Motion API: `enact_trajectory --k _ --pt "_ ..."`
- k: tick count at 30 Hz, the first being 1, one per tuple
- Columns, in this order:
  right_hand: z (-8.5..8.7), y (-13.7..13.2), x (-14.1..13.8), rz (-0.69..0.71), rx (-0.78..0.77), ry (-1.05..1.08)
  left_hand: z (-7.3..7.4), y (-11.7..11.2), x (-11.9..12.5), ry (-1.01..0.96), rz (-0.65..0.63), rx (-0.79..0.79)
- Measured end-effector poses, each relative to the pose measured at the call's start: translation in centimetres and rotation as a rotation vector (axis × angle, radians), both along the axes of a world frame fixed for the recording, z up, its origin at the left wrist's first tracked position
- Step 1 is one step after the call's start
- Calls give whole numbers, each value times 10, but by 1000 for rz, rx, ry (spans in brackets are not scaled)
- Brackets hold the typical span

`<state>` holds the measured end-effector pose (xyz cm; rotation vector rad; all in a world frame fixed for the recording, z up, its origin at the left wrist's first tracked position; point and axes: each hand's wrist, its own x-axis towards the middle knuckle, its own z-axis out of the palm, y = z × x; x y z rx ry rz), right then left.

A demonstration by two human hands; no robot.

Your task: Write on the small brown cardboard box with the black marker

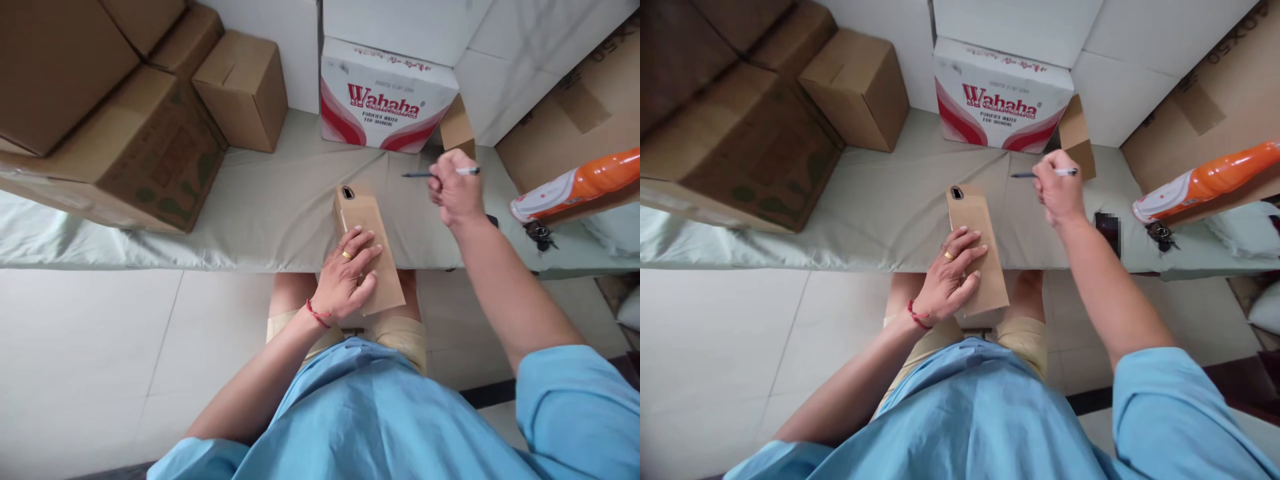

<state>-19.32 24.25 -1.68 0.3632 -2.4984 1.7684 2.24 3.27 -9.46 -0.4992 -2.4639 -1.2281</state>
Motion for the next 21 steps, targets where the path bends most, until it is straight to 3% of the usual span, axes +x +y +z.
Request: enact_trajectory --k 3,6,8,11,16,21 --pt "4 -58 15 176 -241 -174 -2 2 0 21 13 15" --pt "-6 -103 24 259 -265 -146 -1 3 1 38 26 17" --pt "-15 -121 25 194 -248 -51 0 4 2 39 28 17" --pt "-26 -132 28 86 -224 70 -1 5 2 25 34 23" --pt "-26 -130 42 177 -112 98 -3 7 3 22 42 52" --pt "-21 -127 46 149 -1 151 -3 9 4 21 54 67"
